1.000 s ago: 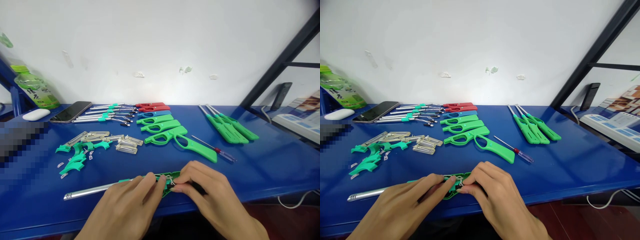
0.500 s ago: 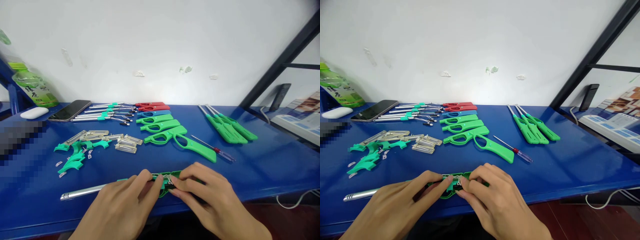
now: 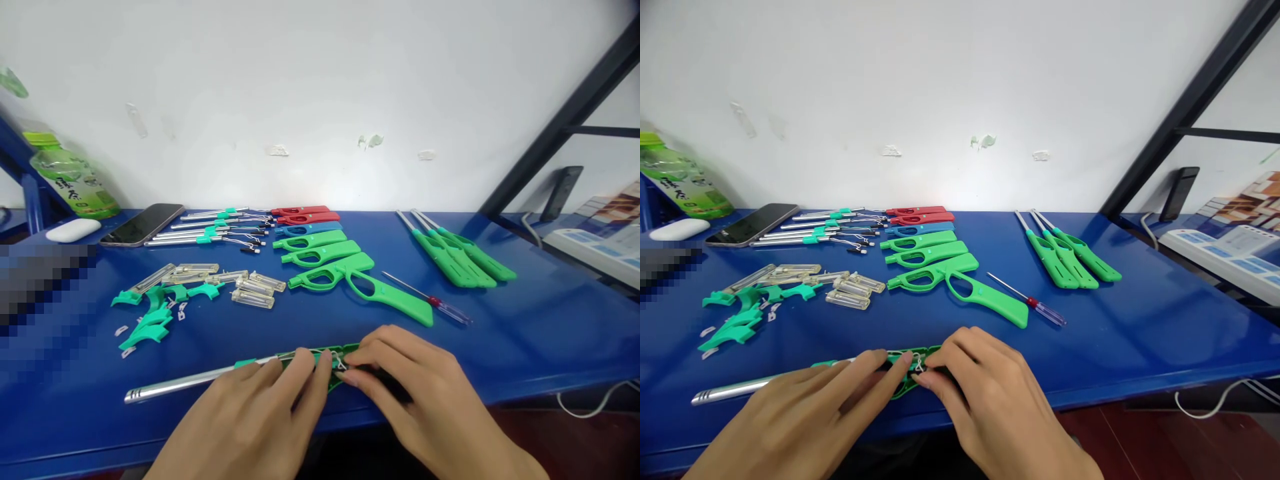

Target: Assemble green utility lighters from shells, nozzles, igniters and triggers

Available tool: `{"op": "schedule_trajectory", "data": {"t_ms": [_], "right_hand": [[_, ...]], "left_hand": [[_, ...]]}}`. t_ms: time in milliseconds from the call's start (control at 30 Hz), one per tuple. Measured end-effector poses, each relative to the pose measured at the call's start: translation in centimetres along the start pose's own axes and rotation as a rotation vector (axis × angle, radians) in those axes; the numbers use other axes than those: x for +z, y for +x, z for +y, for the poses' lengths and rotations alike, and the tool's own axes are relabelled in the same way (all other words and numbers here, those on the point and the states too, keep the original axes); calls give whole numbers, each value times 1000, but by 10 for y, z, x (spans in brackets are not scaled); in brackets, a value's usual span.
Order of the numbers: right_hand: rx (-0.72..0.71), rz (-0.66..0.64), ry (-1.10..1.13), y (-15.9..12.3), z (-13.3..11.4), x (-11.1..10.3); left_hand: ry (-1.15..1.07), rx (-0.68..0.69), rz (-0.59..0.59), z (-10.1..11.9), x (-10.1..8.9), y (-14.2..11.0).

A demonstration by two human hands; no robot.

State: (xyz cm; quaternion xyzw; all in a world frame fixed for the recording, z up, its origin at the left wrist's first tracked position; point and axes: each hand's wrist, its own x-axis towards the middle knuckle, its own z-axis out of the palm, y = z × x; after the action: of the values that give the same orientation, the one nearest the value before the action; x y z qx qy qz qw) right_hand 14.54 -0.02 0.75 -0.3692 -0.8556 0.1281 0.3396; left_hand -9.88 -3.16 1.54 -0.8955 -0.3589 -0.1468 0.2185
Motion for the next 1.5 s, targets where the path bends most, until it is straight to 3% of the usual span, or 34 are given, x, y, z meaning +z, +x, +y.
{"op": "schedule_trajectory", "data": {"t_ms": [367,600,1300,1500], "right_hand": [[22,74,119,3,-3,6],[142,-30,228,7,-4,1],[150,49,249,9,-5,0],[194,2,290,13,-4,-1]], "left_hand": [[18,40,151,-6,-9,13],[10,28,231,-5,-6,24],[-35,16,203,-6,-5,21],[-72,16,167,-8,-2,20]]}}
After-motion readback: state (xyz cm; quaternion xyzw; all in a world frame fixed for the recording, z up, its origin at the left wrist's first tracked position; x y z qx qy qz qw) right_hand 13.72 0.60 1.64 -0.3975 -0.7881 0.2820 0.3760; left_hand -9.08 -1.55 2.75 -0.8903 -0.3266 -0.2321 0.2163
